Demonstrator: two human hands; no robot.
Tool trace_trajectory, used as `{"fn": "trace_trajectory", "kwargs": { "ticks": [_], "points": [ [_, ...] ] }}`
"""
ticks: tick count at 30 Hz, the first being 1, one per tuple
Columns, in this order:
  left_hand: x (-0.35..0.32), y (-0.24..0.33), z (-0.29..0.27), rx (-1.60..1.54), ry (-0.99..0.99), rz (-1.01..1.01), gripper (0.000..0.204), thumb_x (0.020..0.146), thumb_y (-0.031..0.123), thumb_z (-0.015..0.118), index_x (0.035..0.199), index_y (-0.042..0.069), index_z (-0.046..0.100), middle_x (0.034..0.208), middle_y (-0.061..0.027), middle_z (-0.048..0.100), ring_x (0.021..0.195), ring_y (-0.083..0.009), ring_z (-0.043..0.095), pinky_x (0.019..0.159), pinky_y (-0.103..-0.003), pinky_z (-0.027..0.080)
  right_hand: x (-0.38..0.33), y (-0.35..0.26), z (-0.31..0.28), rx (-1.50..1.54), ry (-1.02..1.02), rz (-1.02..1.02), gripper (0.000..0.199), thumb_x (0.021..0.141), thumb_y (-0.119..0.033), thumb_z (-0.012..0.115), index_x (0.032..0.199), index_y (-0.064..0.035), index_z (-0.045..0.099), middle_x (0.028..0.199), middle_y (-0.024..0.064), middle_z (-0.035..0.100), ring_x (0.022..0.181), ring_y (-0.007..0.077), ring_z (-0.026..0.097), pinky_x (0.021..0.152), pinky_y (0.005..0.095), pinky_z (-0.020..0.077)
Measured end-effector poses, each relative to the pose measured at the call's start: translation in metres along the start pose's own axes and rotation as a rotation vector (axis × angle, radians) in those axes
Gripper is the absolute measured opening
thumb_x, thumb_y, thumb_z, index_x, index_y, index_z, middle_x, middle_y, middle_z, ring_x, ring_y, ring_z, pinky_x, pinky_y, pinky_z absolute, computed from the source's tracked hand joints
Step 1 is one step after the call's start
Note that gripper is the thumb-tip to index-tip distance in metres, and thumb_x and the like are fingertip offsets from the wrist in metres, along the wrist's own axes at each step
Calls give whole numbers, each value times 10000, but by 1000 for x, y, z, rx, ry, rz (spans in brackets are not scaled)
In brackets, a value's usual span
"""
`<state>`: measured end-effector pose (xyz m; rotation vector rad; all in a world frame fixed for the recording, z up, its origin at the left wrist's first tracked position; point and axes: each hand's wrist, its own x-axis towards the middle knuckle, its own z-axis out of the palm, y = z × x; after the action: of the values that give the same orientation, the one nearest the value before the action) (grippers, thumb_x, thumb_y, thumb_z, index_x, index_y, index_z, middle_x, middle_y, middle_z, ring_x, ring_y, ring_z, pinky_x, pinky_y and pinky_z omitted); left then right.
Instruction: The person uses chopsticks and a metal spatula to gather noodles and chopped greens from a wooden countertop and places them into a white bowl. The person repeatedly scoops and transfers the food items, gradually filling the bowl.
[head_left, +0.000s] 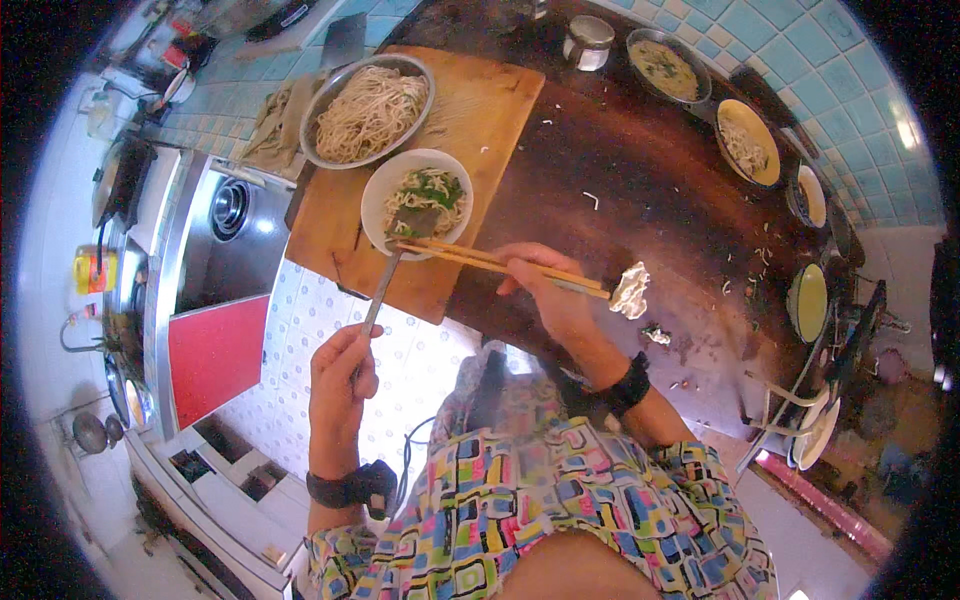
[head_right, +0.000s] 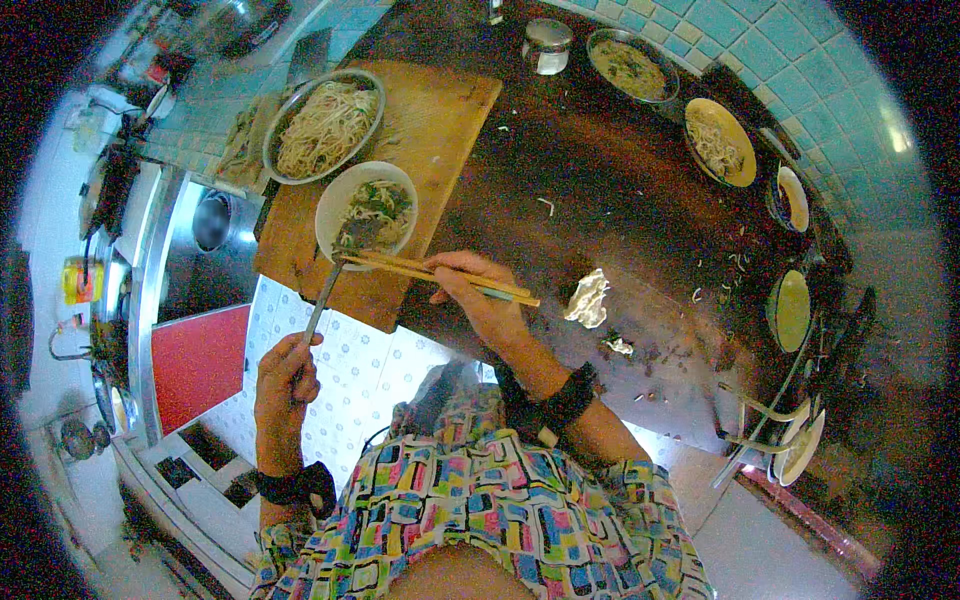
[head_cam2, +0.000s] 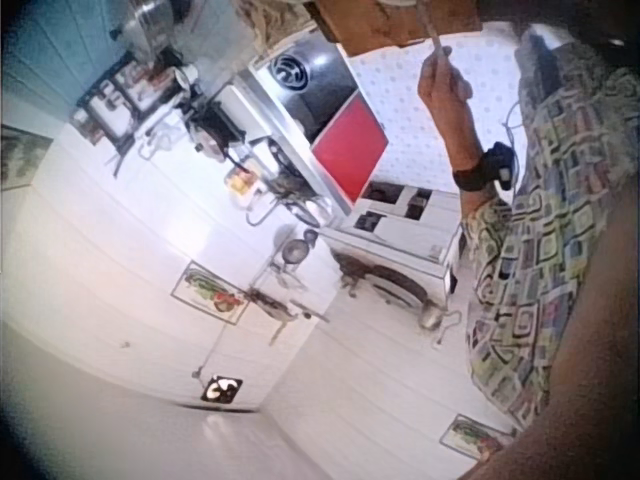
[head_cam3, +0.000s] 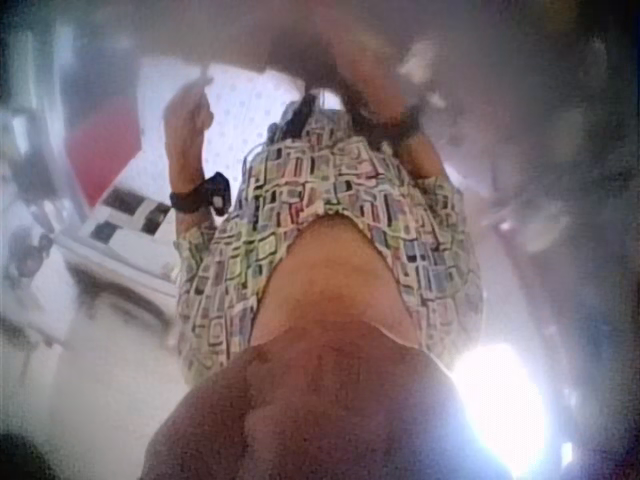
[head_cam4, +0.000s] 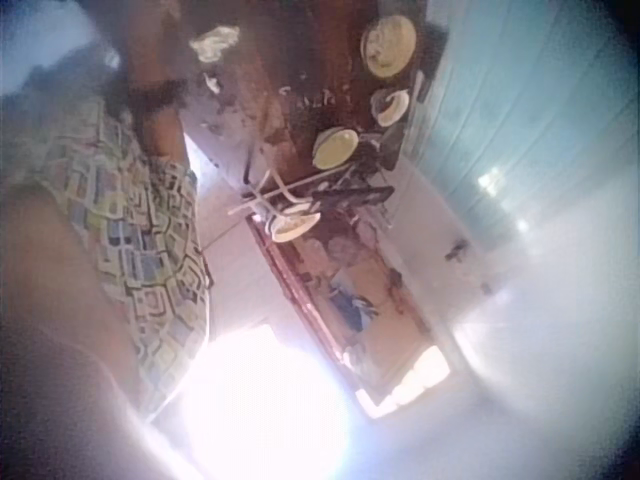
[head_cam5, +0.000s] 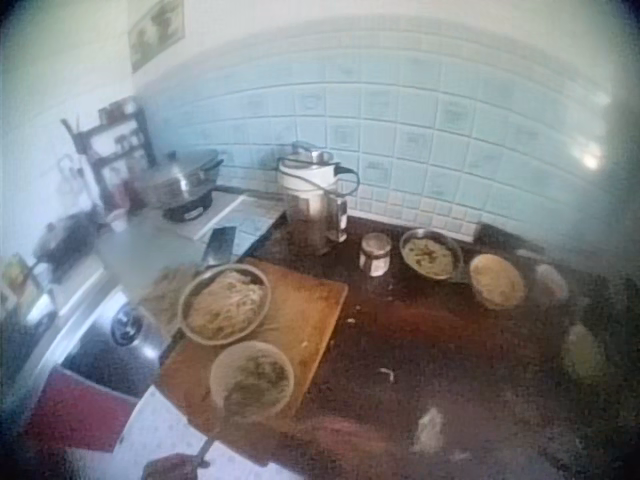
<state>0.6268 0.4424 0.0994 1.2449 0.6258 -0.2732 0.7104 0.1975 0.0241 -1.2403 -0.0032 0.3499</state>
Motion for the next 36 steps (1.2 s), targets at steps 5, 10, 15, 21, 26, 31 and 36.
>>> {"fn": "trace_trajectory", "kwargs": {
  "ticks": [5, 10, 15, 21, 26, 31, 36],
  "points": [
    [-4, 5, -14, 23, 25, -47, 175, 878, 108, 503, 965, -19, 585, 536, 58, 379, 396, -13, 277, 364, -169, 194, 14, 25, 1, 134, 70, 16, 201, 886, -148, 511, 991, -6, 606, 976, 60, 608, 805, 125, 570, 709, 252, 490],
    [-14, 5, -22, 131, 58, -8, 167, 874, 107, 504, 947, -14, 593, 533, 58, 383, 399, -13, 286, 360, -169, 199, 37, 19, 1, 109, 210, -64, 220, 848, -167, 591, 974, 11, 611, 916, 81, 631, 730, 142, 600, 608, 281, 529],
    [-27, 6, -19, 280, 83, 78, 166, 877, 101, 494, 949, -9, 595, 533, 65, 370, 405, -9, 281, 357, -170, 196, 15, -12, -10, -84, 153, -136, 220, 848, -179, 594, 984, -8, 616, 923, 84, 641, 767, 145, 612, 618, 278, 530],
    [-6, -3, 10, 409, -207, -17, 175, 858, 119, 514, 959, 1, 594, 566, 79, 399, 430, 4, 281, 376, -161, 193, -50, -68, -77, -161, 368, -177, 207, 838, -201, 589, 961, -41, 635, 846, 34, 621, 755, 98, 565, 616, 231, 474],
    [34, -47, 60, 537, -488, -188, 146, 835, 141, 561, 936, 52, 619, 622, 66, 455, 456, 4, 318, 389, -162, 226, -121, -75, -149, -423, 684, -133, 245, 834, -197, 593, 980, -2, 621, 877, 68, 617, 758, 136, 577, 633, 246, 480],
    [67, -83, 101, 748, -555, -55, 123, 835, 157, 575, 874, 55, 629, 618, 55, 485, 489, -9, 372, 417, -173, 279, -178, -37, -187, -389, 817, -31, 255, 833, -212, 601, 971, 2, 620, 863, 73, 618, 703, 125, 570, 582, 238, 476],
    [86, -90, 130, 856, -694, 56, 140, 835, 159, 564, 874, 42, 628, 619, 40, 503, 524, -44, 424, 459, -204, 323, -188, 6, -198, -233, 898, -32, 261, 843, -226, 593, 997, -16, 609, 879, 69, 616, 762, 139, 583, 603, 254, 485]
  ]
}}
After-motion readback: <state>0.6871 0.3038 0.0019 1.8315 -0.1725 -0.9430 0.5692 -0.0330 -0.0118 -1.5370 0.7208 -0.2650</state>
